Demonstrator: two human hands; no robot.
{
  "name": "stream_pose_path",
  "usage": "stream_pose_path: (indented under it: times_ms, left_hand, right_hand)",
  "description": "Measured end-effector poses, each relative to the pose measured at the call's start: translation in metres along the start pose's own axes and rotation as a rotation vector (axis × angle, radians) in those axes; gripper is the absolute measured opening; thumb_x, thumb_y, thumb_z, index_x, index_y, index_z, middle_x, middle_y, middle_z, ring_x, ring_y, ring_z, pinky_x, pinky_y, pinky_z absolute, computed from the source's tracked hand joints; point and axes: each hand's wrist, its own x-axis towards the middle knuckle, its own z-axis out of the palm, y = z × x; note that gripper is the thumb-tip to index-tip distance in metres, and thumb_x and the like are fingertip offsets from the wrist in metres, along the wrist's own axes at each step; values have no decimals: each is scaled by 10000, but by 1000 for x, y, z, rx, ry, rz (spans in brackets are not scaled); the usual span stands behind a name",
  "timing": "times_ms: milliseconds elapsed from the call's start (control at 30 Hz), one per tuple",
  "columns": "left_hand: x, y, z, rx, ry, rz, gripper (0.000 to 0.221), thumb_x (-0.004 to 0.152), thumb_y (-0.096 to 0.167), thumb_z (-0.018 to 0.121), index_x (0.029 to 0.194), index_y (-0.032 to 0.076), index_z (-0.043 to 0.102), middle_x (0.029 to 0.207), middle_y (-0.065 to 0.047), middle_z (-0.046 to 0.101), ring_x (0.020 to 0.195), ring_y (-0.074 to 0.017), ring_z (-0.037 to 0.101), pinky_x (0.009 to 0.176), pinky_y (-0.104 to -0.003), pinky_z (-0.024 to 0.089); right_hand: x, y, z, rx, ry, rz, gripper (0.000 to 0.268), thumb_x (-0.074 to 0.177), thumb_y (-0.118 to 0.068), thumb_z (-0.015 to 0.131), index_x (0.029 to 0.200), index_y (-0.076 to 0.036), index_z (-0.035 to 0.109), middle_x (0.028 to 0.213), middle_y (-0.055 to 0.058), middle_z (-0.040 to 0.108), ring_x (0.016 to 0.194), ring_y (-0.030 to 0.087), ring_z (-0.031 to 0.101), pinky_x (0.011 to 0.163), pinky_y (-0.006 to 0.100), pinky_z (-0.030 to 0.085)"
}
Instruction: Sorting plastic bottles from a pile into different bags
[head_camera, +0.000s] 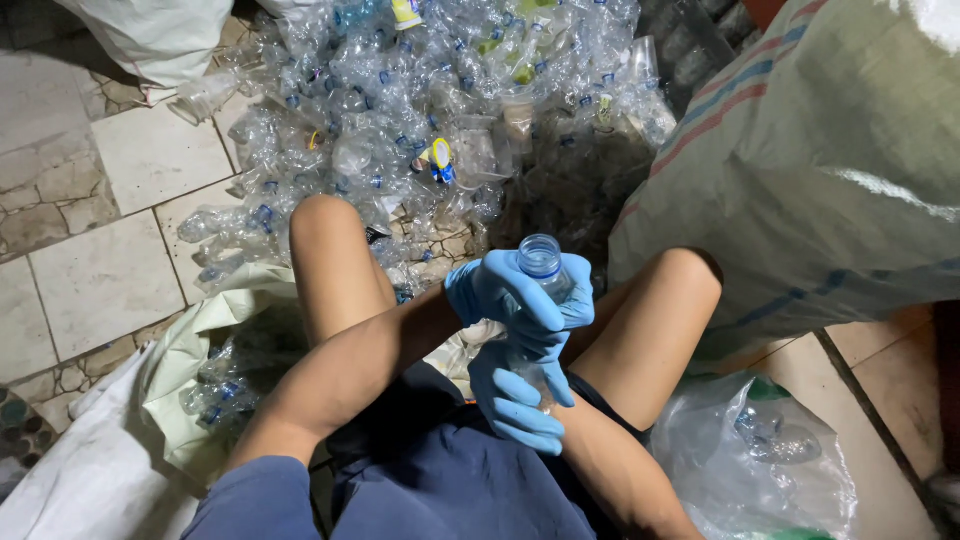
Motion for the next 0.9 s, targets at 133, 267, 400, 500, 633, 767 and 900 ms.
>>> stream_pose_path:
  times_ms: [133, 267, 400, 500, 633, 767, 900]
  left_hand:
    - [-14, 0, -31, 477, 235, 74, 224, 815, -22, 714, 643, -26, 570, 564, -81, 492, 533, -97, 430, 515, -230, 427]
    - [-26, 4, -46, 650, 353, -30, 378, 849, 8, 739, 537, 9, 526, 474, -25, 406, 449, -51, 358, 429, -178, 301]
    - [-36, -1, -49, 625, 878, 123, 285, 828, -12, 704, 588, -22, 551, 457, -48, 385, 395, -54, 374, 362, -186, 276]
    - [-50, -5, -94, 397, 1162, 293, 303, 832, 33, 729, 610, 41, 523, 463, -41, 363, 289, -98, 331, 288, -319, 371]
    - [-61, -2, -99, 295, 1384, 340, 351, 816, 76, 699, 555, 119, 468, 402, 55, 261, 287, -55, 275, 323, -304, 350]
    - [-66, -10, -118, 283, 1552, 304, 257, 768, 121, 708, 617, 91, 502, 409, 84, 249, 292, -55, 265, 330, -297, 336]
    - [-75, -26, -140, 227, 1724, 368, 193, 732, 103, 712, 648, 73, 540, 424, 73, 305, 298, -77, 290, 323, -309, 345]
  right_hand:
    - [-2, 4, 1, 139, -56, 22, 119, 769, 22, 589, 789, -74, 522, 594, 62, 456, 490, 153, 364, 481, 261, 331]
    - [3, -15, 14, -353, 218, 62, 119, 838, -99, 667, 724, -70, 653, 603, 60, 582, 541, 169, 506, 568, 300, 431]
    - [-12, 22, -71, -744, 691, -174, 189, 826, 8, 841, 931, 67, 696, 810, 173, 748, 657, 244, 711, 575, 396, 610]
    - [14, -3, -30, -882, 897, -66, 189, 910, -75, 771, 843, 37, 634, 645, 146, 703, 574, 181, 660, 519, 314, 531]
    - [21, 18, -68, -954, 1010, -113, 185, 904, -116, 804, 888, -13, 651, 589, 144, 673, 524, 223, 692, 510, 333, 548]
    - [18, 39, -95, -1291, 1125, 54, 188, 886, -218, 765, 971, -95, 652, 747, 120, 720, 753, 299, 752, 639, 394, 577]
    - [24, 46, -81, -1515, 1157, 185, 279, 928, -224, 652, 1057, -12, 523, 801, 279, 717, 796, 463, 740, 663, 518, 572]
